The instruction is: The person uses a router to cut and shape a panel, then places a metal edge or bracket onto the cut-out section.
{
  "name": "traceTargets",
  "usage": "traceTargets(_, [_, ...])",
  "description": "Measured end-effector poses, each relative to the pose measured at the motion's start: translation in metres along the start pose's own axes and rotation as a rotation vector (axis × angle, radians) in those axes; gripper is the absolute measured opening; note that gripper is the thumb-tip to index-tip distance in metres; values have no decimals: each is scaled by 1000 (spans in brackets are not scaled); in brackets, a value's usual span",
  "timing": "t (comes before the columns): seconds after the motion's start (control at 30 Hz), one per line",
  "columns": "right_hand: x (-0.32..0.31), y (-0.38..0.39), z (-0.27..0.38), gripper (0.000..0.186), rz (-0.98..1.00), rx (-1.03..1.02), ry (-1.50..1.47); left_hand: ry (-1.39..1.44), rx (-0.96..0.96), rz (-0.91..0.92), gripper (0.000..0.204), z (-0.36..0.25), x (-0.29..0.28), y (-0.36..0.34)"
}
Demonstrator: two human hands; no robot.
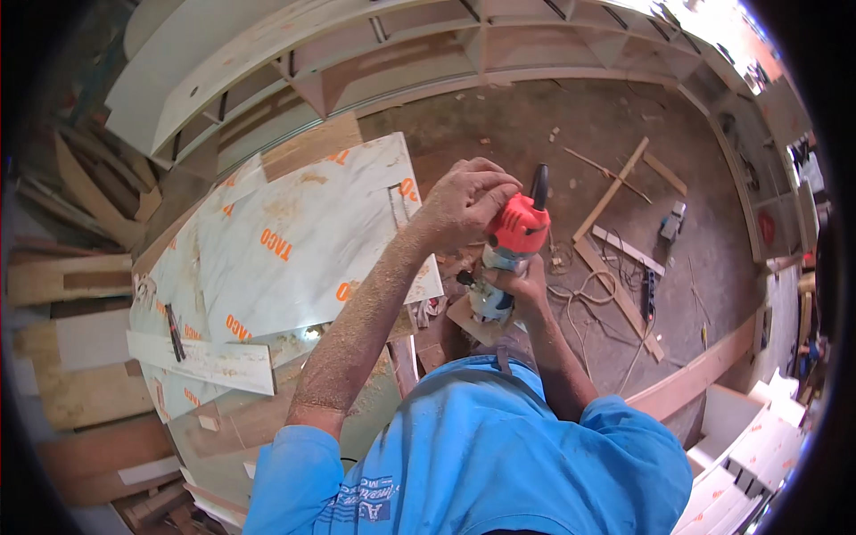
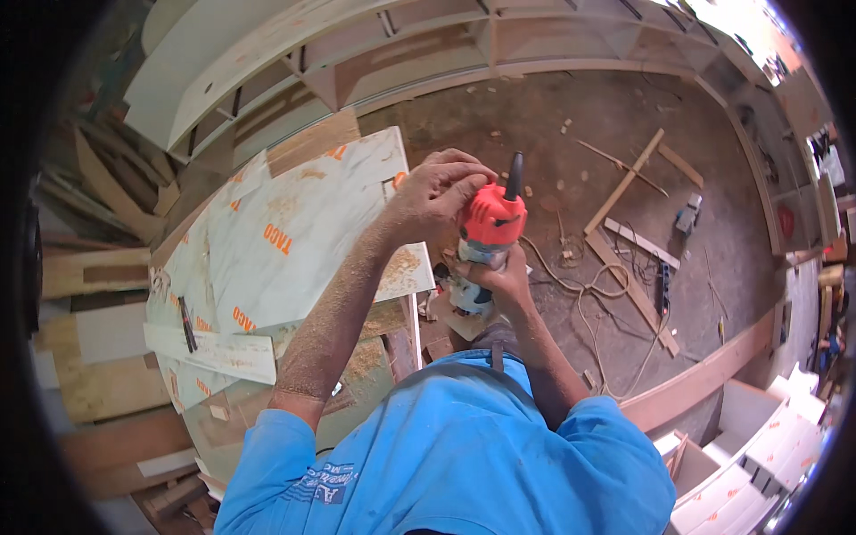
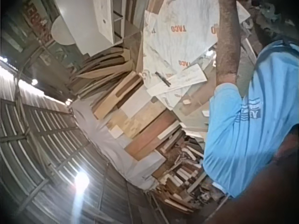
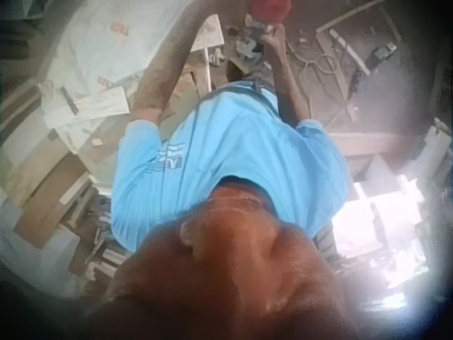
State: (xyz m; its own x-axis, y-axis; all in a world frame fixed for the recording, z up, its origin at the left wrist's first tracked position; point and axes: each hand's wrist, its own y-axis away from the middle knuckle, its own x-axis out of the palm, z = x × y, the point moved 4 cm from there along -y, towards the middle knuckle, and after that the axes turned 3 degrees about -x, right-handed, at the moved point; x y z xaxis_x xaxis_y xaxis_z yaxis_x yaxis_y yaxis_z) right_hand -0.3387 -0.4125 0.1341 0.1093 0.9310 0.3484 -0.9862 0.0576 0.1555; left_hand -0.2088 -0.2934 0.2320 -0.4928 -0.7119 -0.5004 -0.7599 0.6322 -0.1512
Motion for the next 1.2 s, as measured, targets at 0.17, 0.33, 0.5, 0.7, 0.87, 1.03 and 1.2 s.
traceTargets(0.17, [6,17,1,44,38,-43,-11,108,-31,-61,26,-11,-7,26])
traceTargets(0.33, [36,33,2,36,94,-35,-94,-119,85,-226,31,-28,-34,64])
traceTargets(0.5, [76,36,-5,31,12,-34,-376,-177,-198,-694,30,-71,-98,178])
traceTargets(0.7, [98,30,-17,39,-152,165,-733,548,-399,-466,24,-95,-29,349])
traceTargets(0.87, [138,73,-17,48,-157,186,-706,680,-513,-119,32,-112,96,386])
traceTargets(1.03, [178,104,-34,50,-81,247,-682,565,-594,-181,73,-64,137,405])
traceTargets(1.2, [210,140,-58,49,-19,433,-683,829,-468,-531,91,-15,155,423])
